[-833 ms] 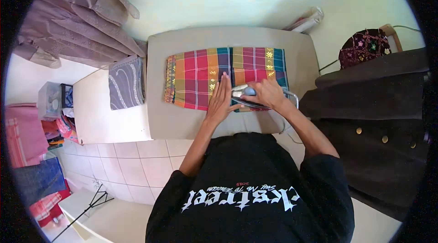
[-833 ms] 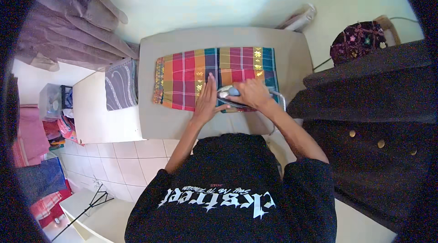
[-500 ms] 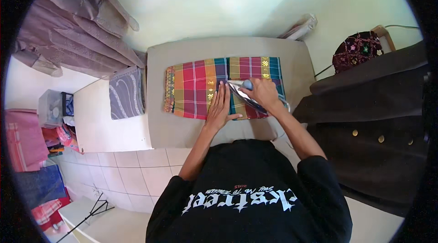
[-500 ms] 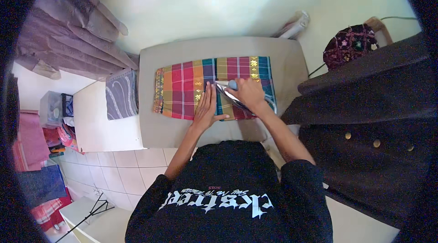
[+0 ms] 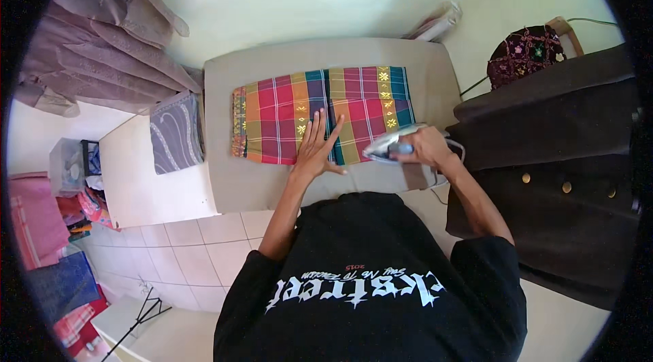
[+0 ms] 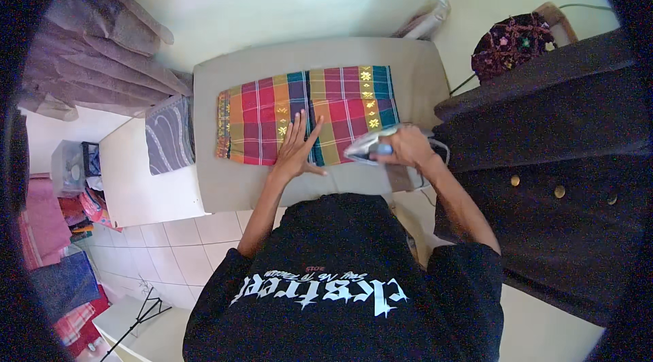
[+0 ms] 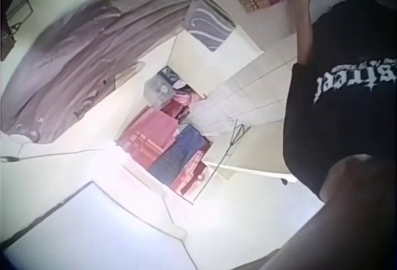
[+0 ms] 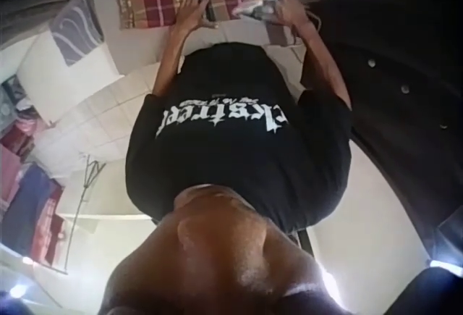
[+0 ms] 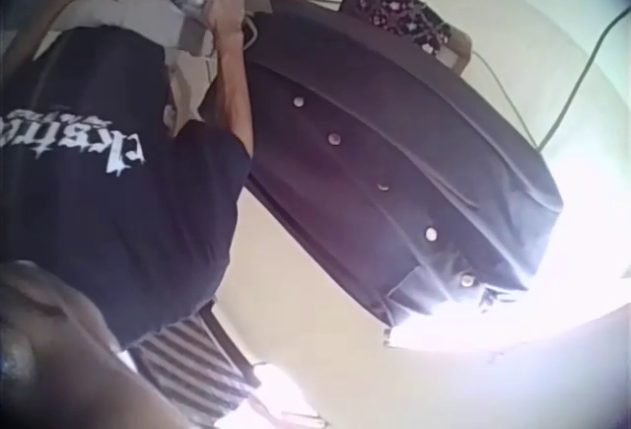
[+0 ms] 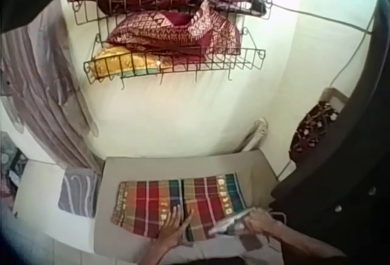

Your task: The recorder uses an iron to smooth a piece of patterned cloth on a table and then folds it.

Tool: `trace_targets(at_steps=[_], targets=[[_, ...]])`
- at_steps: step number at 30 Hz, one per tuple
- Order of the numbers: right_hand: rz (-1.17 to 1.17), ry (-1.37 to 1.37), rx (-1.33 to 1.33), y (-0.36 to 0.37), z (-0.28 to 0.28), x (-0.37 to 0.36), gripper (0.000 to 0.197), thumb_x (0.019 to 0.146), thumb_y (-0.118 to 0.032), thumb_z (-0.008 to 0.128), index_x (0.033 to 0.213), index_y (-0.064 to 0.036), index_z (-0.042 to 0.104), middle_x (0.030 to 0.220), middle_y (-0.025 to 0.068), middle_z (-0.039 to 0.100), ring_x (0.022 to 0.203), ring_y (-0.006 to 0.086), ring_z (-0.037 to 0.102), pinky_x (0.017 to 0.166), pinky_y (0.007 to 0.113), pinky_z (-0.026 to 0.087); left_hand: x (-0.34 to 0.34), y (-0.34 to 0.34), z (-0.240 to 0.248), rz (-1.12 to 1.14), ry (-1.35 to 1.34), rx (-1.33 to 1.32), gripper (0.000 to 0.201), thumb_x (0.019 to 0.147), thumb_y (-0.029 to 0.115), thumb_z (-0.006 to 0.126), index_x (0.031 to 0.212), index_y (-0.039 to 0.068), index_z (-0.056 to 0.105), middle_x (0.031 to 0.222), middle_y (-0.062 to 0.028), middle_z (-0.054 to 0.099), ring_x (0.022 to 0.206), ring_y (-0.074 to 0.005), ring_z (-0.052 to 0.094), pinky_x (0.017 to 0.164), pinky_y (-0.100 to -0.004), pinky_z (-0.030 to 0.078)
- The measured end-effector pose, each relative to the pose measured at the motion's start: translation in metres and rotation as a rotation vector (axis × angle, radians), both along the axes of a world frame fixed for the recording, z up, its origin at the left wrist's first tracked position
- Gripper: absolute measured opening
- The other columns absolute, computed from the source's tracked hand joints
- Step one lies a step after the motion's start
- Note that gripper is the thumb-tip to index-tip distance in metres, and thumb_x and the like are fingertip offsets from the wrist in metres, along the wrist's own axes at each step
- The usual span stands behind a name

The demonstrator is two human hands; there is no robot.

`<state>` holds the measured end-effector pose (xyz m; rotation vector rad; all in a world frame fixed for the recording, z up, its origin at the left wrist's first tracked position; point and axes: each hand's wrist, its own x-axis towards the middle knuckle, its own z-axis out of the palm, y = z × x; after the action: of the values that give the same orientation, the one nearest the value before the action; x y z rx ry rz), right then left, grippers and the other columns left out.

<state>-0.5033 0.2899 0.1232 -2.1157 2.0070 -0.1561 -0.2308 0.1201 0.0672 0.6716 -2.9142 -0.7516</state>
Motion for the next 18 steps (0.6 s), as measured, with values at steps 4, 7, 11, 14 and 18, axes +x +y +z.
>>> trace_targets(at_steps=[4, 7, 11, 14, 18], targets=[[-0.027, -0.03, 0.243, -0.014, 0.032, 0.016, 0.058, 0.077, -0.062, 0.067, 0.089, -0.0056, 0.074, 0.07, 0.0208, 0.066, 0.067, 0.0389, 0.065, 0.065, 0.045, 0.052, -0.007, -0.011, 0.028, 0.134, -0.071, 0.22, 0.102, 0.076, 0.054, 0.074, 0.155, 0.017, 0.022, 0.156, -0.0286, 0.021, 0.146, -0.0432, 0.019, 0.119, -0.05, 0.018], [-0.183, -0.165, 0.071, -0.032, 0.047, 0.008, 0.055, 0.078, -0.057, 0.069, 0.087, -0.0032, 0.073, 0.066, 0.0226, 0.063, 0.066, 0.0407, 0.065, 0.063, 0.045, 0.052, -0.039, -0.025, 0.062, 0.333, -0.098, 0.326, 0.074, 0.091, 0.035, 0.063, 0.151, 0.008, 0.029, 0.152, -0.0268, 0.03, 0.142, -0.0422, 0.028, 0.118, -0.0512, 0.021], [-0.292, -0.048, -0.051, -0.095, 0.062, 0.007, 0.055, 0.079, -0.058, 0.068, 0.086, -0.0042, 0.072, 0.069, 0.023, 0.064, 0.067, 0.0407, 0.065, 0.064, 0.046, 0.052, -0.081, -0.025, 0.012, 0.437, 0.351, -0.269, 0.063, 0.094, 0.016, 0.049, 0.145, -0.012, 0.026, 0.153, -0.0272, 0.028, 0.143, -0.041, 0.027, 0.119, -0.0496, 0.019], [-0.201, 0.067, -0.086, -0.141, 0.021, -0.003, 0.055, 0.079, -0.061, 0.066, 0.088, -0.0068, 0.073, 0.073, 0.0211, 0.067, 0.067, 0.0398, 0.066, 0.064, 0.047, 0.053, -0.088, -0.017, -0.023, 0.508, 0.319, -0.21, 0.068, 0.093, 0.017, 0.047, 0.146, -0.015, 0.02, 0.154, -0.0308, 0.023, 0.145, -0.0411, 0.022, 0.12, -0.0489, 0.015], [-0.094, 0.136, -0.059, -0.17, 0.001, 0.01, 0.058, 0.077, -0.065, 0.065, 0.094, -0.0101, 0.073, 0.077, 0.02, 0.069, 0.077, 0.037, 0.069, 0.072, 0.047, 0.054, -0.083, -0.01, -0.039, 0.589, 0.323, -0.186, 0.073, 0.093, 0.02, 0.048, 0.147, -0.015, 0.014, 0.155, -0.0334, 0.017, 0.147, -0.0413, 0.017, 0.121, -0.0488, 0.011]])
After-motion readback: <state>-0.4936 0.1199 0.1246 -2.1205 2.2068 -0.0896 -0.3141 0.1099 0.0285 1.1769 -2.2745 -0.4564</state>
